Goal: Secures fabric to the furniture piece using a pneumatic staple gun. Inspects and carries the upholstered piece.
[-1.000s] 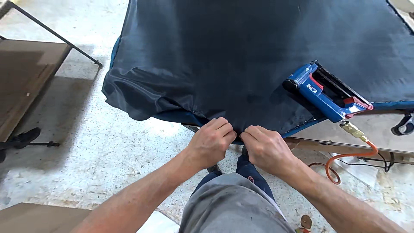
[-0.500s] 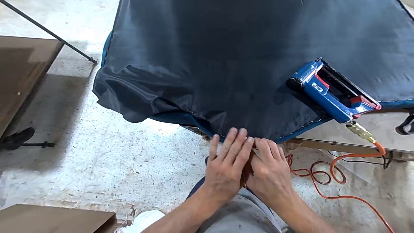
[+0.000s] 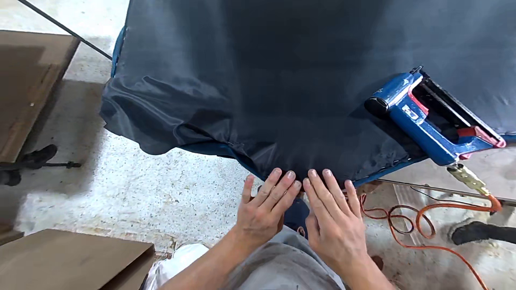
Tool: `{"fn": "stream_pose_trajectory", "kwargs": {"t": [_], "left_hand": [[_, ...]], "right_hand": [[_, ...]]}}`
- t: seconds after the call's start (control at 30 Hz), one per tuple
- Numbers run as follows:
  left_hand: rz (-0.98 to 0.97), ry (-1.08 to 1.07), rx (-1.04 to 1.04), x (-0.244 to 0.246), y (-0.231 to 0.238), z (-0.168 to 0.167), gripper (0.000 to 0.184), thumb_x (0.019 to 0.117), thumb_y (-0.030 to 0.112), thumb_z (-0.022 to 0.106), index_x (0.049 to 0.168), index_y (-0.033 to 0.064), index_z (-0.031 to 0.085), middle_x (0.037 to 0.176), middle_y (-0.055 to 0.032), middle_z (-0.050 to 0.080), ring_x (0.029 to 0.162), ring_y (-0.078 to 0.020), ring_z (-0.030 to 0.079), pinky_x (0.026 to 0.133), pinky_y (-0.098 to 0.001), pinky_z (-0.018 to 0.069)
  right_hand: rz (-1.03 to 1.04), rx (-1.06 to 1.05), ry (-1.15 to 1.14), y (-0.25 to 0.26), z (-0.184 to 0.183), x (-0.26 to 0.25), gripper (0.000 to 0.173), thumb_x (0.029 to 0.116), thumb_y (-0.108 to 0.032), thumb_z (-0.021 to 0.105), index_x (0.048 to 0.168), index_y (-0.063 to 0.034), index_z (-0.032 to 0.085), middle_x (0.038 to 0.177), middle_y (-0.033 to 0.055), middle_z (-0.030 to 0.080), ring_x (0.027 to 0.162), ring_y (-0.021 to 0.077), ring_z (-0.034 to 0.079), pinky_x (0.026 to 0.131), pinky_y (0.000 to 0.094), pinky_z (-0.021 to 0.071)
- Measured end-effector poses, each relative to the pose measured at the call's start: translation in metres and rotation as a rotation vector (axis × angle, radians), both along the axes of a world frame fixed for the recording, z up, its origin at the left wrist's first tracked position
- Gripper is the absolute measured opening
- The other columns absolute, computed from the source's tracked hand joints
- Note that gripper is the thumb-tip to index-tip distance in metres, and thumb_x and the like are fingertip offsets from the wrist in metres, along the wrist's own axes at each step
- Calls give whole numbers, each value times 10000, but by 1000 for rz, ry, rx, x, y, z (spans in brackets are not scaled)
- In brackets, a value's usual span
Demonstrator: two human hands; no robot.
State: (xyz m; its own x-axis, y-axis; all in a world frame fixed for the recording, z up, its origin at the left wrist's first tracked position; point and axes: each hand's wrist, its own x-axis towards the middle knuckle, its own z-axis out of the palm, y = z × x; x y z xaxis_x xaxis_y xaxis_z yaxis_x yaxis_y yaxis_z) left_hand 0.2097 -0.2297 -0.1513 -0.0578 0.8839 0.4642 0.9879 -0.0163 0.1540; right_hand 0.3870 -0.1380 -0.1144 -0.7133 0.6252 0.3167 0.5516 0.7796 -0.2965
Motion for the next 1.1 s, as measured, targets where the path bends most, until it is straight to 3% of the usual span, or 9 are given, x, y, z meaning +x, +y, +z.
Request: {"fn": "stream_pose_trajectory", "kwargs": {"t": [0.17,0.3,0.37,0.57,0.63,0.73,0.87,0.97,1.1], "left_hand": [[-45,5,11,-8,-1,-3,535,993,182,511,1517,285,484,1632,98,408,1574,-132,212,1268,-604,72],[-64,-48,69,-7,4,-9,524,995,166,478,1505,286,490,1614,102,430,1571,-132,211,1269,-585,50],[-95,-55,87,-11,6,-12,537,990,171,478,1515,285,476,1622,103,416,1575,-132,194,1271,-573,28],[-121,-91,80,-10,6,-14,572,989,171,475,1550,278,442,1648,103,375,1586,-139,150,1267,-575,15],[-151,-93,87,-13,7,-13,553,997,178,497,1540,275,460,1642,106,386,1583,-134,163,1265,-562,28],[-188,-141,65,-13,5,-13,569,1007,220,494,1569,271,426,1669,108,338,1588,-130,134,1266,-548,7],[-225,-202,59,-16,4,-10,559,1012,175,487,1562,264,446,1653,104,372,1577,-127,177,1263,-530,25],[-241,-195,46,-18,3,-9,548,1022,202,485,1566,254,442,1655,102,368,1579,-130,178,1264,-545,30],[-252,-207,55,-19,4,-8,548,1010,187,507,1552,246,463,1655,107,365,1581,-128,162,1263,-536,10]], "right_hand": [[23,-193,161,32,29,39,324,959,-225,554,1207,-175,757,1322,-3,709,1325,208,606,1143,558,464],[-436,-64,-123,145,83,68,635,962,-409,632,1488,-69,529,1509,296,453,1376,538,430,1051,725,387],[-543,-160,-259,183,82,69,782,928,-548,660,1519,-70,477,1430,355,481,1299,611,454,958,803,385],[-538,-223,-375,209,101,49,777,850,-425,741,1528,-143,486,1154,268,691,1007,538,655,803,789,455],[-634,-254,-375,188,131,47,641,806,-412,691,1403,-190,620,993,236,708,854,496,660,680,758,452],[-701,-476,-255,101,179,57,376,833,-336,630,1124,-98,646,779,63,656,605,219,642,494,477,525],[-674,-911,168,-20,183,45,298,965,-242,702,1170,-34,640,908,43,746,735,191,732,676,461,642],[-739,-899,147,-65,163,15,324,942,-250,716,1083,35,652,866,132,722,732,248,726,672,499,633],[-725,-896,132,-81,153,-8,219,952,-229,690,1001,-17,670,805,55,724,696,156,718,640,397,626]]}}
